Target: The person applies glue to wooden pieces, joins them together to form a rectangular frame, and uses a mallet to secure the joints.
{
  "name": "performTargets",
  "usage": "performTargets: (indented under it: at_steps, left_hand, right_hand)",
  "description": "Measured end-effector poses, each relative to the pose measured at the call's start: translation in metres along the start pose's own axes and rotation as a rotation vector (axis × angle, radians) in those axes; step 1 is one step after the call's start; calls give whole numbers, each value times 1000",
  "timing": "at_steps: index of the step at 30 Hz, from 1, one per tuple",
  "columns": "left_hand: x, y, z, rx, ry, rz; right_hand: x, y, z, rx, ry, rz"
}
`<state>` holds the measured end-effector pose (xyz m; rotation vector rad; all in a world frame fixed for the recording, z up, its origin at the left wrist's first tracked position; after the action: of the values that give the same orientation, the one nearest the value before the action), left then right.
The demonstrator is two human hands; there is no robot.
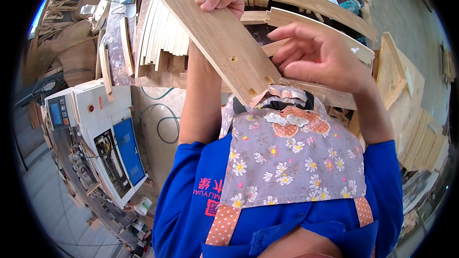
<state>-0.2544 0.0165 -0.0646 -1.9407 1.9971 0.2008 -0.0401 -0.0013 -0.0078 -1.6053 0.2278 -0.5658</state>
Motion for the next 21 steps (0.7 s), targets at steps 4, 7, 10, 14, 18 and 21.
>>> performTargets:
  at_steps: [4,7,10,14,18,21]
  left_hand:
    - [2,-1,5,17,28,20]
    - [4,-3,4,13,54,14]
    - [3,0,8,5,59,53]
    - [2,4,13,-5,50,104]
    - [4,4,14,-49,67,94]
    - [6,1,10,-90,121,83]
  right_hand:
    - [2,6,-24,-183,-9,8]
    - [3,11,-34,-239,14,43]
    - [2,10,-39,-210,38,42]
    - [1,11,-42,-166,96,44]
    - [2,10,-45,-32,159,55]
    - [3,11,-43,87,167,63]
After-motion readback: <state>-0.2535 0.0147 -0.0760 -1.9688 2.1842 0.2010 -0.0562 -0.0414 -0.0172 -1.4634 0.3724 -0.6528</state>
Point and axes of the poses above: each hand's wrist, its own x-axis away from the middle knuckle, its own z-axis out of the back of the hand, y = z × x, the point moved 2 cm from there along -x, towards the middle knuckle, and after that the axes turned 3 degrees about -y, right-handed, at the moved point
